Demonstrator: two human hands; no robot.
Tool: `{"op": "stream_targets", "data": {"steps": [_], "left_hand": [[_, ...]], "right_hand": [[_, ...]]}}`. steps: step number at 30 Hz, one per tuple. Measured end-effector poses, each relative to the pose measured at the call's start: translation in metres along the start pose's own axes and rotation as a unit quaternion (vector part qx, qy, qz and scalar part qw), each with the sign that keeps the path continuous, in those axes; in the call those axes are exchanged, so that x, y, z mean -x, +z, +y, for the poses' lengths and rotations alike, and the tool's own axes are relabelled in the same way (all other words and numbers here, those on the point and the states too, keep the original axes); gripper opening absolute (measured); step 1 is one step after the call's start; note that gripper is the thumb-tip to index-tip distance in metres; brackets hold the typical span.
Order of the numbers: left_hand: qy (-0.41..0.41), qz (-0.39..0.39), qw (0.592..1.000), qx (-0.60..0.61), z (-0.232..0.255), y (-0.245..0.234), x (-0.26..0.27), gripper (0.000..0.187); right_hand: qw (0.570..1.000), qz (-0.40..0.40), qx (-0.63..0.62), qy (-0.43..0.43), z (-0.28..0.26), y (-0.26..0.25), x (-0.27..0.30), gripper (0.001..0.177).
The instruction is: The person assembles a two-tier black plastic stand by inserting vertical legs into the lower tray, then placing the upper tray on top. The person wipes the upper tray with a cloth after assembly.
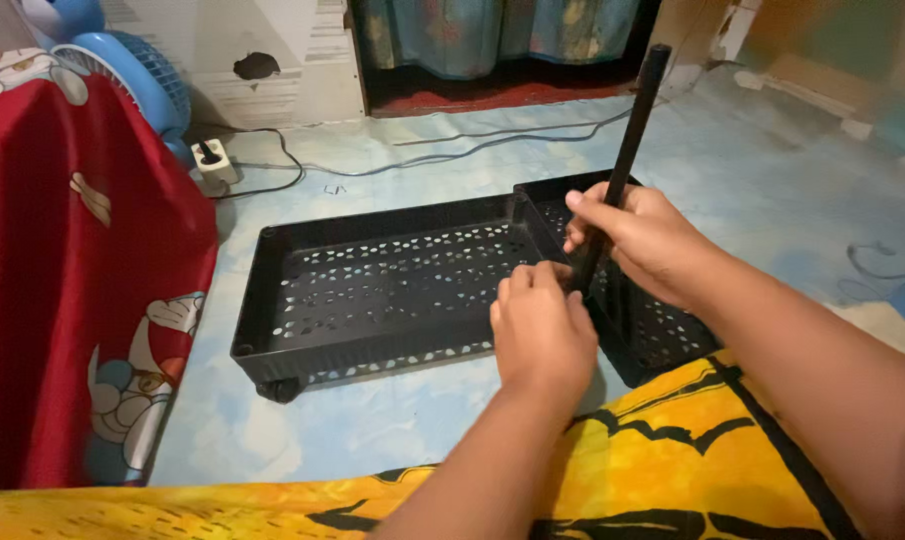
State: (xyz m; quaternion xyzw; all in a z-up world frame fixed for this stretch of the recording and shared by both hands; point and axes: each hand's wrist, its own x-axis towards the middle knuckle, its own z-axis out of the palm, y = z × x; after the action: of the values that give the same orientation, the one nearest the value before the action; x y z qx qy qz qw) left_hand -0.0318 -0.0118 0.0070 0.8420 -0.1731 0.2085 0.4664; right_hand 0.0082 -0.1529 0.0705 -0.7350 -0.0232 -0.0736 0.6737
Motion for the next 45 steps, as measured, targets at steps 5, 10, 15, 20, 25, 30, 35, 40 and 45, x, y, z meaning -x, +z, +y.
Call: {"op": "stream_targets", "data": {"steps": [5, 10, 15, 20, 25, 30, 35, 40, 45], "left_hand": [[0.010, -0.015, 0.995, 0.100, 0.025, -0.002, 0.015, 0.016], [-0.024, -0.116, 0.982, 0.150, 0.049, 0.011, 0.013, 0.027], [0.010, -0.151, 0.980, 0.127, 0.057, 0.058, -0.004, 0.035], [-0.054, -0.256, 0.962, 0.073, 0.053, 0.116, -0.034, 0.050], [-0.104, -0.317, 0.942, 0.042, 0.040, 0.161, -0.049, 0.054], [-0.122, -0.387, 0.914, 0.008, 0.030, 0.193, -0.047, 0.051], [-0.175, -0.387, 0.905, 0.033, 0.025, 0.215, -0.042, 0.051], [-0.150, -0.388, 0.909, 0.036, 0.015, 0.224, -0.049, 0.055], [-0.197, -0.372, 0.905, 0.063, 0.009, 0.233, -0.045, 0.055]], "right_hand": [[0.994, -0.005, 0.090, 0.057, -0.007, -0.022, 0.010, 0.031], [0.974, -0.010, 0.199, 0.109, -0.006, -0.064, 0.013, 0.042], [0.933, 0.012, 0.318, 0.169, 0.025, -0.129, 0.006, 0.035], [0.862, 0.017, 0.471, 0.185, 0.086, -0.189, -0.008, 0.039], [0.797, 0.002, 0.563, 0.220, 0.139, -0.217, -0.023, 0.042], [0.828, 0.012, 0.476, 0.295, 0.150, -0.216, -0.027, 0.051], [0.776, -0.002, 0.554, 0.301, 0.140, -0.199, -0.025, 0.046], [0.840, 0.000, 0.417, 0.347, 0.125, -0.188, -0.014, 0.038], [0.855, 0.006, 0.361, 0.371, 0.113, -0.181, -0.008, 0.043]]}}
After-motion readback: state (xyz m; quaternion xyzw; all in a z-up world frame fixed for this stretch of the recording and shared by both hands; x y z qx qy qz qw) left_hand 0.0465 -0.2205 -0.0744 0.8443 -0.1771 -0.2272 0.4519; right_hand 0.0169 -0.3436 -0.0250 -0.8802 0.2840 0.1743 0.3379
